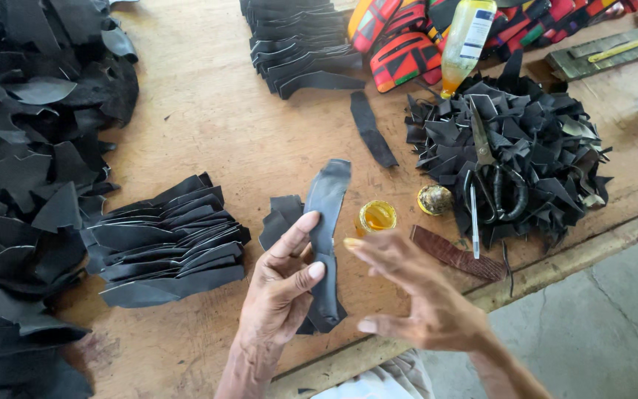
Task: The person aligns two black rubber pieces on a wooden workbench, then applies a yellow adhesive to the edges of stacked rubber pieces using a finger. The person continues to apply adhesive to multiple pieces and places them on the table.
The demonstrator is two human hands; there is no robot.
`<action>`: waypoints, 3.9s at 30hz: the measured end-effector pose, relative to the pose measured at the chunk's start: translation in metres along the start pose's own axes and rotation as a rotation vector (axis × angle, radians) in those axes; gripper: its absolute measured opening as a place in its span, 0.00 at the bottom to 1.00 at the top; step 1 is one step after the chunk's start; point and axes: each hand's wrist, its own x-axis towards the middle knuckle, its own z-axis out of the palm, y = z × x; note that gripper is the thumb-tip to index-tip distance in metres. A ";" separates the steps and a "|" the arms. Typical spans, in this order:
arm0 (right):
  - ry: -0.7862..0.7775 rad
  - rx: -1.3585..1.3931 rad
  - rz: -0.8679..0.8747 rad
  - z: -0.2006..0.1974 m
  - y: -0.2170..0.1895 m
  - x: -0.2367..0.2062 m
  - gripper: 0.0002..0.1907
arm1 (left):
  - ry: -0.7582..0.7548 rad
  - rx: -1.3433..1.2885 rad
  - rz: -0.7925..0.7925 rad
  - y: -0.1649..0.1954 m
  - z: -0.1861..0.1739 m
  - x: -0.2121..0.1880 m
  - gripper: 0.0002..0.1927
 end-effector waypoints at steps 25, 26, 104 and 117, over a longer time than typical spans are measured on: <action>0.143 -0.057 -0.153 0.016 0.007 0.003 0.40 | -0.074 -0.038 0.023 0.002 0.016 0.001 0.39; 0.108 -0.101 -0.145 0.016 0.005 0.003 0.39 | -0.080 -0.037 0.015 0.002 0.016 0.001 0.40; 0.201 -0.315 -0.124 0.028 0.015 -0.008 0.30 | -0.007 0.455 0.207 0.022 0.018 -0.001 0.32; 0.256 -0.251 -0.125 0.028 0.007 -0.005 0.30 | -0.053 0.331 0.175 0.020 0.010 -0.003 0.32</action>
